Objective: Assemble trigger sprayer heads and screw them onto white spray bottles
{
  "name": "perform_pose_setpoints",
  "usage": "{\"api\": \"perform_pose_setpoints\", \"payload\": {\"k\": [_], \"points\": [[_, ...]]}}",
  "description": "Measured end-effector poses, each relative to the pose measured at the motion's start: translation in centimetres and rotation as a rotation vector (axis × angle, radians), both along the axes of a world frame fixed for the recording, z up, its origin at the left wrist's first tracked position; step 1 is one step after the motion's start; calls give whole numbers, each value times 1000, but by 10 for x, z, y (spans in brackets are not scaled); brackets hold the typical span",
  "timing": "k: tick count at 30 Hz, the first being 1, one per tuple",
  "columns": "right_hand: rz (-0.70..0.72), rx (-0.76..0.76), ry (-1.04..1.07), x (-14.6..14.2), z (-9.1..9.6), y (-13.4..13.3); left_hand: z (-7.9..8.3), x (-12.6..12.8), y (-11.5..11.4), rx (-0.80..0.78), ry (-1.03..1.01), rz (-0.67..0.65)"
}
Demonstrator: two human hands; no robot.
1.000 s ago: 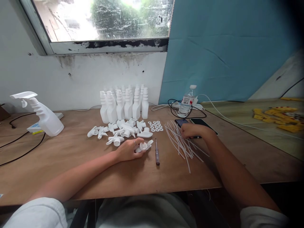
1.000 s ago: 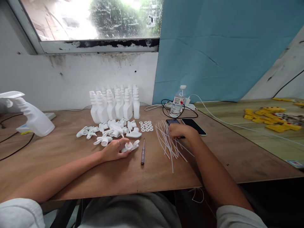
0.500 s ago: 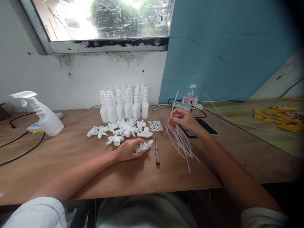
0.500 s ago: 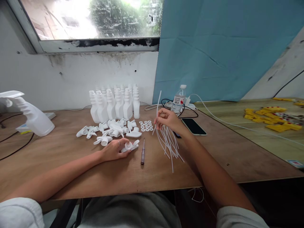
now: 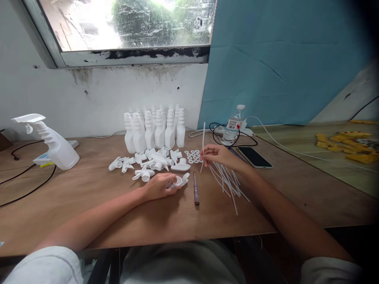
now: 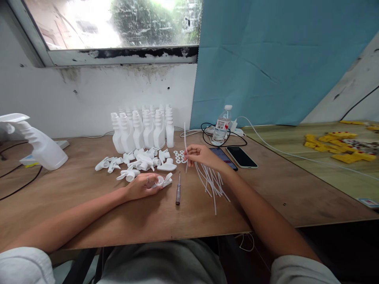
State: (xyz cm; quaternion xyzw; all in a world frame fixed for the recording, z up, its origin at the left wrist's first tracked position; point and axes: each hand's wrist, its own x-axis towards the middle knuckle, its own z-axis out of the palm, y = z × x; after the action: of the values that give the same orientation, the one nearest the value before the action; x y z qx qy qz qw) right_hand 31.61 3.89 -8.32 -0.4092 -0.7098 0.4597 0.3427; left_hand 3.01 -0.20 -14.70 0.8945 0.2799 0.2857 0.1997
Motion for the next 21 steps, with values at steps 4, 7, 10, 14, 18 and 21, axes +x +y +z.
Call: {"api": "perform_pose_setpoints", "payload": {"k": [4, 7, 10, 14, 18, 21], "points": [[79, -33, -232, 4, -10, 6, -3, -1, 2, 37, -21, -37], [120, -13, -324, 4, -16, 9, -5, -1, 2, 40, -12, -57], [101, 78, -205, -4, -19, 7, -6, -1, 0, 5, 48, 3], [96, 156, 105, -29, -22, -7, -6, -1, -2, -67, 63, 94], [146, 164, 217, -56, -29, -27, -1, 0, -3, -101, 48, 66], [149, 198, 161, -66, -33, -36, 1, 0, -4, -130, 47, 74]]}}
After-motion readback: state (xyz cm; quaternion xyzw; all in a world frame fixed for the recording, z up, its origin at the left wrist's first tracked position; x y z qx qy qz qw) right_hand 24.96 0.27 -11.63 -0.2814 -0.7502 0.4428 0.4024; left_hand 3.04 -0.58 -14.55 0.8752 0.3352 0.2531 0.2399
